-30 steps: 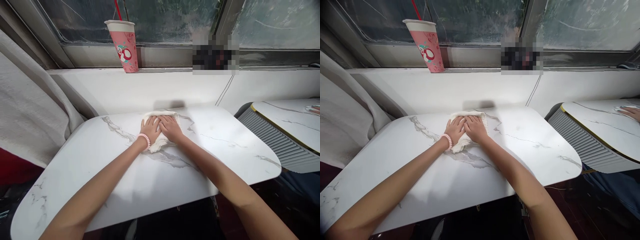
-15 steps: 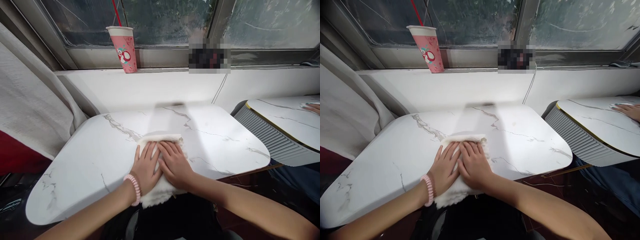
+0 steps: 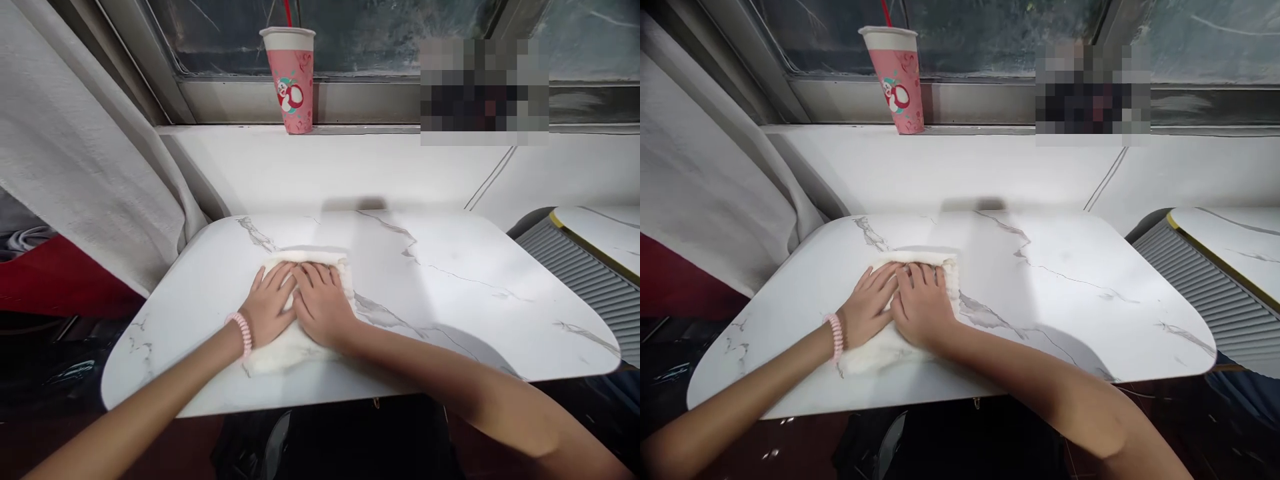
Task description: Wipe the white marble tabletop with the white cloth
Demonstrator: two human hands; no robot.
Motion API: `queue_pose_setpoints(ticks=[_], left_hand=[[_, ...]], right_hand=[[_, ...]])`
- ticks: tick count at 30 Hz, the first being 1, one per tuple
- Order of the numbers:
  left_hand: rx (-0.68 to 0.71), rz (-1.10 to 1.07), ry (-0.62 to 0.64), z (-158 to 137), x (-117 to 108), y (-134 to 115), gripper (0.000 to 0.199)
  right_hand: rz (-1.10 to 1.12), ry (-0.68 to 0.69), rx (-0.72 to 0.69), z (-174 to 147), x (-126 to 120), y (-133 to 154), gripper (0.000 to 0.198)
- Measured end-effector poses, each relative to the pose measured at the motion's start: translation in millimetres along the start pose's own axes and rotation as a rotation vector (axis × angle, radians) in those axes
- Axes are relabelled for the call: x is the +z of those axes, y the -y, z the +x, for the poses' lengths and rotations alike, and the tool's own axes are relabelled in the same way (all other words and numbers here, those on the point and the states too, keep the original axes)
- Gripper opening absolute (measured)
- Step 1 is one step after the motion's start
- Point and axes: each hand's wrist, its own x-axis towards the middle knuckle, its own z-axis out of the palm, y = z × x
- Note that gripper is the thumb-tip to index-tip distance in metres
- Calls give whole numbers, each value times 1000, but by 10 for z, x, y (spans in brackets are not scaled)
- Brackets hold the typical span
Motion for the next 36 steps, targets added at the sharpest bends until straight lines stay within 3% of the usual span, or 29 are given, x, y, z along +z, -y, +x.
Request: queue_pose_setpoints(ticks=[5, 10, 18, 29, 36], left_hand=[[21, -79, 74, 515, 0, 274, 55], [23, -112, 36, 969, 90, 521, 48], [24, -144, 53, 1380, 123, 888, 47], [-59, -111, 51, 1512, 79, 1305, 46], [-43, -73, 46, 1175, 36, 1272, 47]], right_hand=[[-15, -16, 108, 411, 131, -203, 40], [-27, -23, 166, 785, 227, -441, 41], [30, -43, 170, 1286, 402, -669, 42], [3, -5, 159, 1766, 603, -607, 40], [65, -33, 114, 1538, 648, -383, 42]])
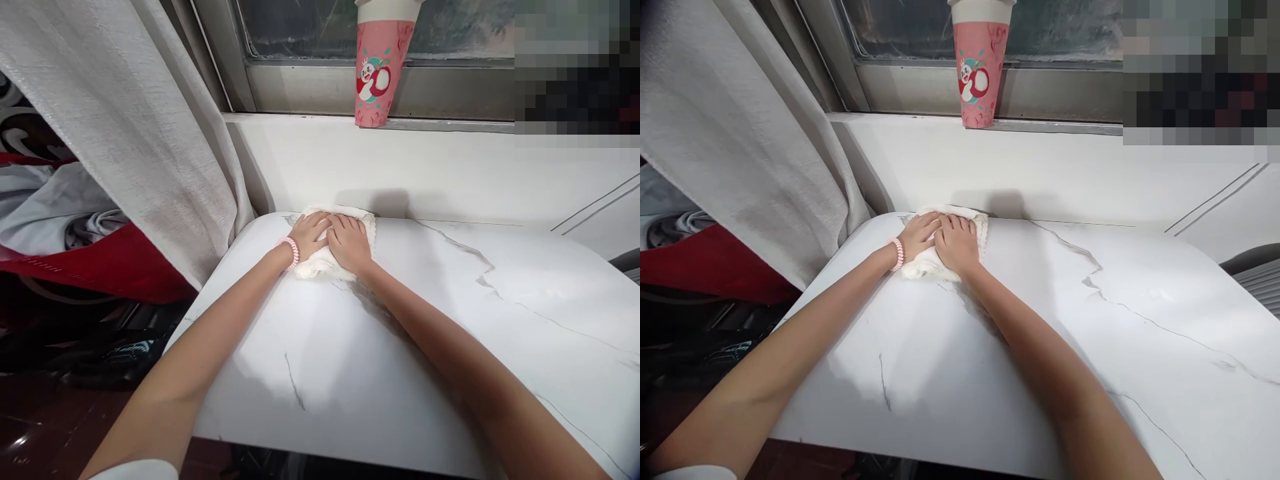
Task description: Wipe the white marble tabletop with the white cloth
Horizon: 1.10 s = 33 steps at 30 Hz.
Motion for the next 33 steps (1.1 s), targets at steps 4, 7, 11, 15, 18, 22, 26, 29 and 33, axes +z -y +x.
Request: queue_pose_setpoints(ticks=[4, 7, 11, 15, 18, 22, 26, 29, 33], left_hand=[[8, 7, -1, -421, -42, -151, 48], [-41, 21, -11, -799, -90, -327, 51], [-49, 9, -3, -1292, -163, -535, 52], [-37, 2, 1, -1732, -234, -635, 53], [-24, 6, 14, -2041, -289, -647, 57], [-14, 9, 32, -2381, -382, -564, 58], [-14, -17, 61, -2513, -471, -369, 61], [-24, -38, 89, -2436, -508, -197, 62], [-20, -64, 134, -2144, -507, 26, 61]], right_hand=[[22, 5, -32, -334, -46, 189, 42], [62, 49, -69, -620, -115, 356, 42], [139, 97, -79, -1011, -208, 602, 44], [199, 151, -77, -1351, -292, 872, 45], [238, 186, -79, -1542, -332, 1080, 47], [300, 217, -112, -1669, -302, 1337, 49], [362, 215, -103, -1636, -190, 1520, 49], [372, 184, -66, -1546, -100, 1587, 47], [331, 167, -11, -1352, 6, 1579, 44]])
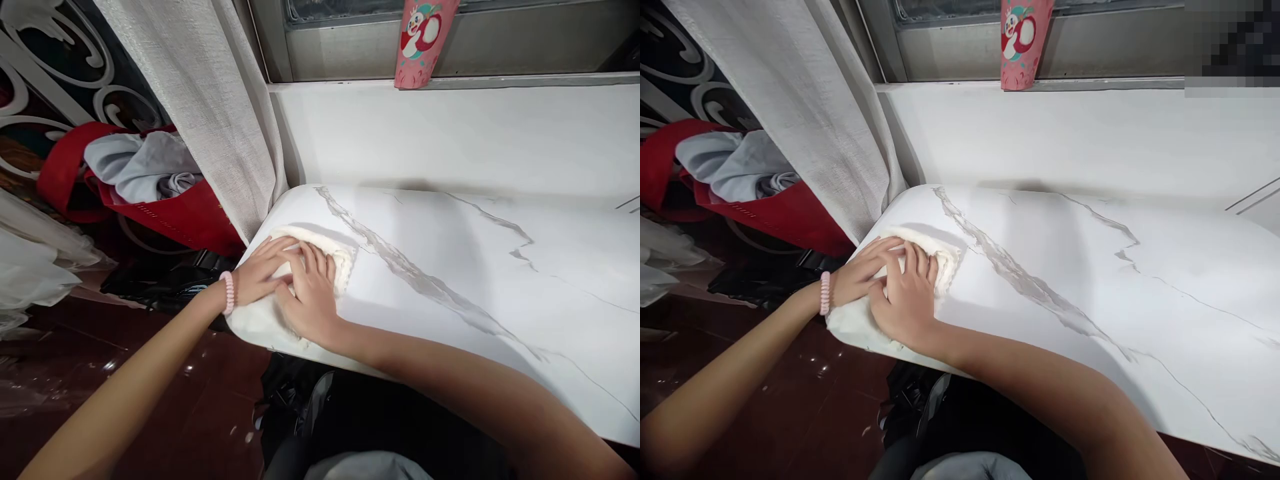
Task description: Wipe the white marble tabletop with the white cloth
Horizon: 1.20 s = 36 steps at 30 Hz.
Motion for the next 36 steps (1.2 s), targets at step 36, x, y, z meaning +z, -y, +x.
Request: queue_pose_setpoints(ticks=[36], left_hand=[[30, 42, -170, 1665, -98, 1191, 53]], right_hand=[[-150, -88, -149, 1869, 35, -917, 33]])
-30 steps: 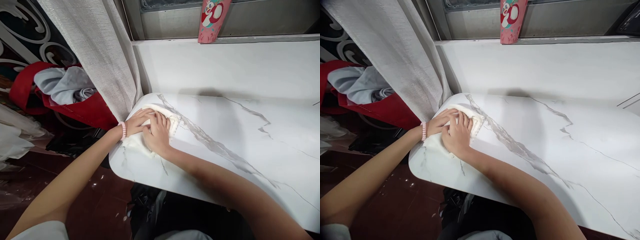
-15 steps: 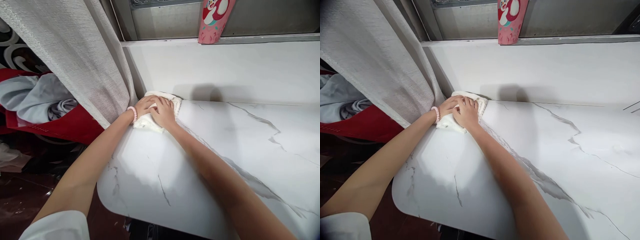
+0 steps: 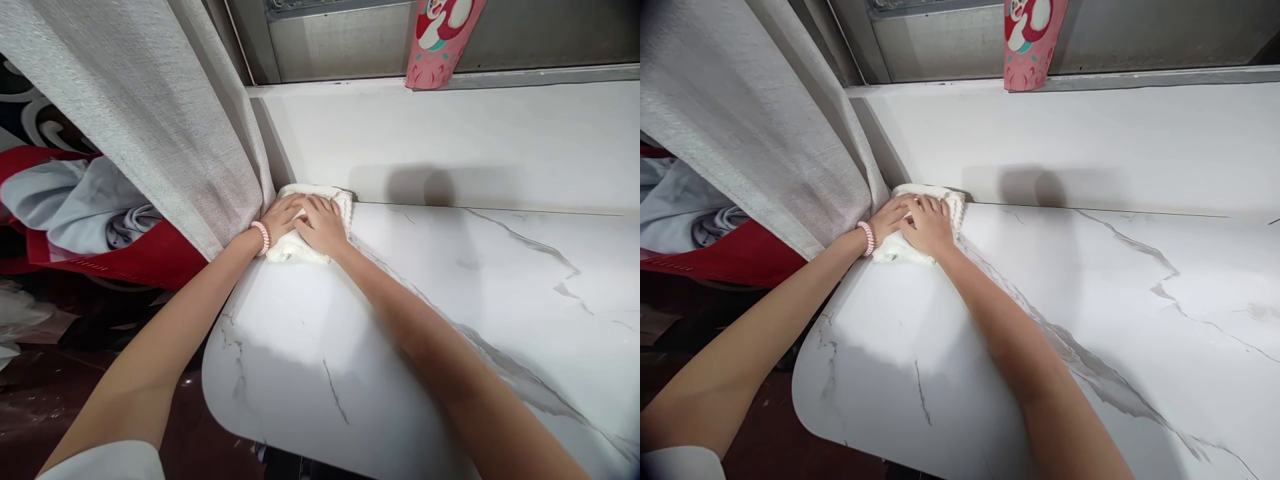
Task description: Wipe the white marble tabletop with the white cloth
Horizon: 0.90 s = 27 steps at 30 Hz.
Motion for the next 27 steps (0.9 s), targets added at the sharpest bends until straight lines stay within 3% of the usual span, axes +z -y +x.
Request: queue_pose_setpoints(ticks=[8, 19, 23, 27], left_hand=[[-163, 147, 91, -741, -118, -542, 52], [-151, 197, -57, -2159, -105, -1446, 52], [-218, 203, -59, -2382, -93, -1689, 56], [-250, 209, -20, -2366, -90, -1650, 57]], right_hand=[[48, 23, -88, -512, -70, 377, 29], [145, 108, -202, -1676, -317, 1089, 33], [138, 128, -268, -1907, -418, 1164, 36], [115, 125, -274, -1911, -414, 1150, 37]])
